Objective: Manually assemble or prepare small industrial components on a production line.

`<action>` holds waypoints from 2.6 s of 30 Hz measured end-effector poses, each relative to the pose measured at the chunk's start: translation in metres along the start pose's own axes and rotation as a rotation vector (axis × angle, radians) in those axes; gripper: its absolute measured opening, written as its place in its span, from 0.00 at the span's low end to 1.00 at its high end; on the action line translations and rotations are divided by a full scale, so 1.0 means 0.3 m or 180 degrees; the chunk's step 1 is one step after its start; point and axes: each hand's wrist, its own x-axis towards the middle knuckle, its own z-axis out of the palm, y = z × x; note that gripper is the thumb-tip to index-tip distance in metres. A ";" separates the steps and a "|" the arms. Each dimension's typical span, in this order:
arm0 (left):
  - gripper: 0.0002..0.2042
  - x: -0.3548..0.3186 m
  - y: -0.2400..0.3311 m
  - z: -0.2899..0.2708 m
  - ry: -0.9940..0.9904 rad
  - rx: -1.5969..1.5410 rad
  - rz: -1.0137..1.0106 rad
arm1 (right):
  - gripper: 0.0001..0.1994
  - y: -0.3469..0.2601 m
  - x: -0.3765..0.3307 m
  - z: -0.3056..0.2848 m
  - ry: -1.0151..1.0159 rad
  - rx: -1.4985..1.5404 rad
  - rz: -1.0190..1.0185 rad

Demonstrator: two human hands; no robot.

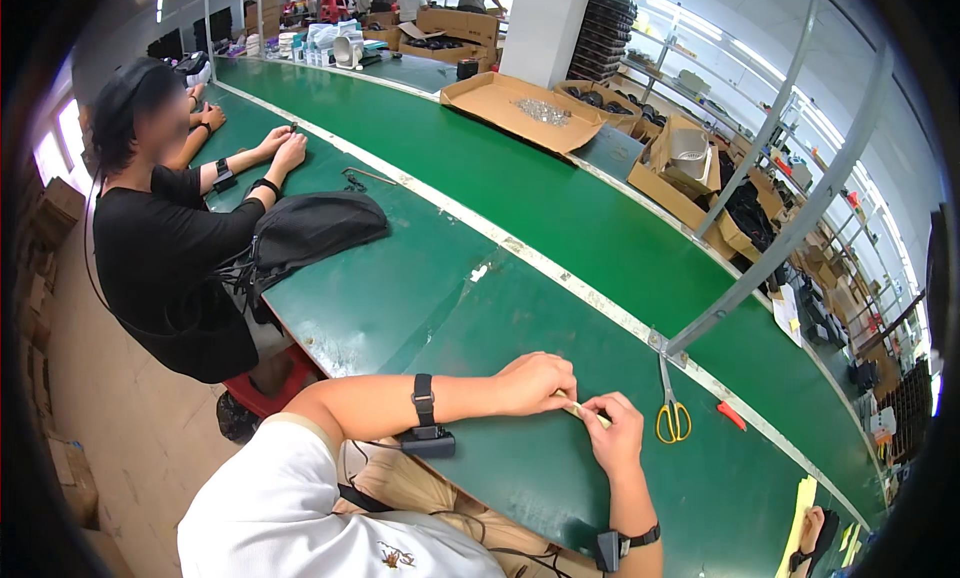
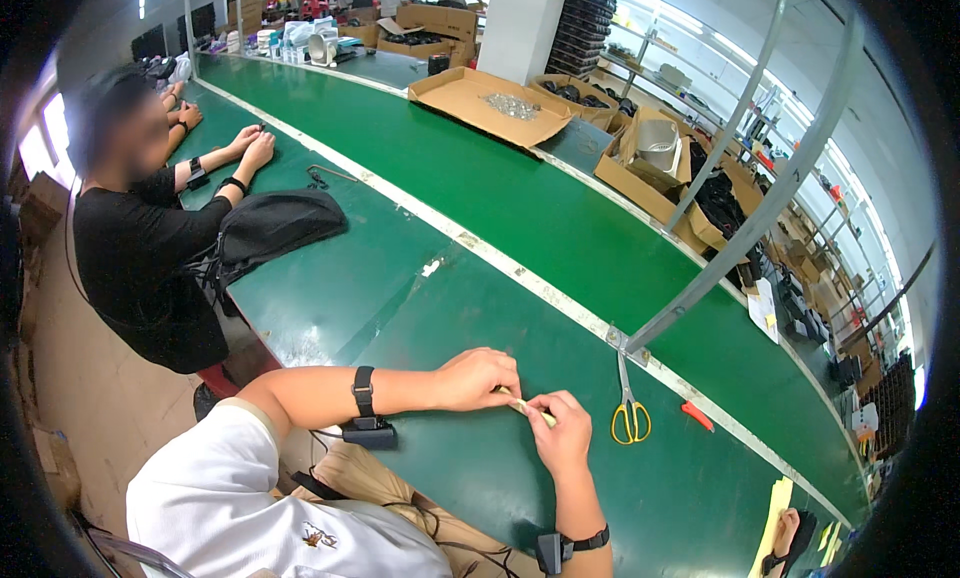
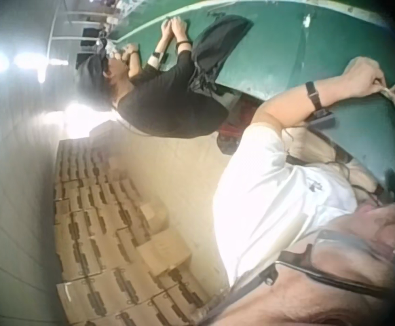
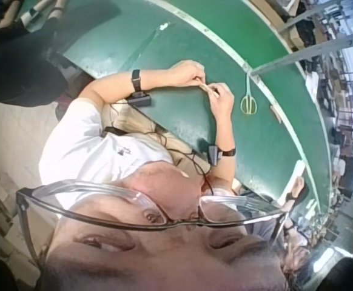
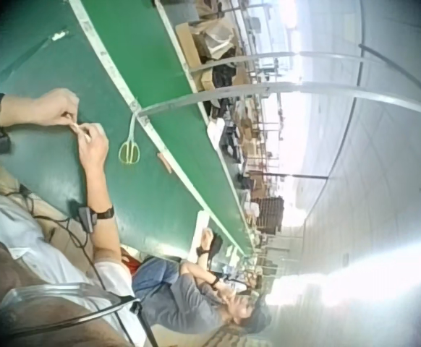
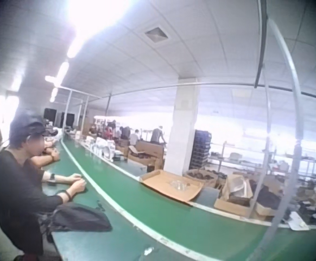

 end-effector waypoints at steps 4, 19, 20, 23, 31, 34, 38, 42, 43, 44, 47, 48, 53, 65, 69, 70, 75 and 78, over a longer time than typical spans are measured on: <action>0.06 0.010 -0.004 -0.001 0.0012 0.0032 -0.0171 | 0.05 0.001 0.002 -0.009 0.0061 0.0051 0.0054; 0.06 -0.009 -0.010 -0.011 0.0062 0.0136 -0.0063 | 0.05 0.015 -0.006 0.008 0.0069 -0.0130 0.0019; 0.06 -0.004 0.002 -0.011 0.0117 0.0102 -0.0077 | 0.05 0.006 -0.007 0.002 0.0047 -0.0085 0.0052; 0.06 0.004 0.025 -0.020 0.0164 0.0146 0.0036 | 0.05 0.003 -0.003 0.006 0.0034 -0.0068 0.0049; 0.05 -0.009 0.030 -0.021 0.0038 0.0097 -0.0236 | 0.06 0.012 -0.003 0.017 -0.0069 -0.0023 0.0038; 0.04 -0.006 0.021 -0.025 0.0026 0.0052 -0.0364 | 0.07 0.022 0.003 0.021 -0.0099 -0.0094 0.0088; 0.04 0.015 0.027 -0.025 0.0047 0.0208 -0.0237 | 0.07 0.023 0.005 0.004 -0.0016 0.0083 0.0036; 0.04 0.041 0.035 -0.022 -0.0098 0.0066 -0.0400 | 0.07 0.028 0.000 -0.007 -0.0011 0.0008 0.0081; 0.04 0.053 0.038 -0.033 -0.0101 0.0090 -0.0525 | 0.07 0.035 -0.001 -0.008 -0.0007 0.0000 0.0082; 0.04 0.065 0.039 -0.044 -0.0103 0.0112 -0.0654 | 0.07 0.042 0.003 -0.005 0.0089 0.0024 0.0076; 0.07 0.101 0.045 -0.053 -0.0158 0.0163 -0.0794 | 0.06 0.051 0.006 -0.003 0.0196 0.0153 0.0120; 0.07 0.102 0.050 -0.047 -0.0151 0.0223 -0.0748 | 0.05 0.053 0.007 -0.003 0.0236 0.0253 0.0169; 0.07 0.100 0.058 0.009 0.0009 -0.0055 -0.0872 | 0.05 0.062 0.008 -0.009 0.0272 0.0438 0.0183; 0.06 0.036 0.040 0.012 0.0539 -0.0365 -0.0467 | 0.05 0.059 0.007 0.002 0.0183 0.0435 0.0350; 0.04 0.032 0.038 0.032 0.0524 -0.0033 -0.0286 | 0.05 0.047 0.006 -0.006 0.0128 0.0239 0.0131; 0.04 0.034 0.039 0.031 0.0509 -0.0024 -0.0299 | 0.05 0.045 0.007 -0.007 0.0120 0.0242 0.0118; 0.02 0.037 0.050 0.027 0.0427 -0.0057 -0.0570 | 0.05 0.040 0.006 -0.007 0.0090 0.0214 0.0128; 0.02 0.038 0.049 0.030 0.0372 -0.0080 -0.0631 | 0.05 0.047 0.008 -0.008 0.0086 0.0192 0.0094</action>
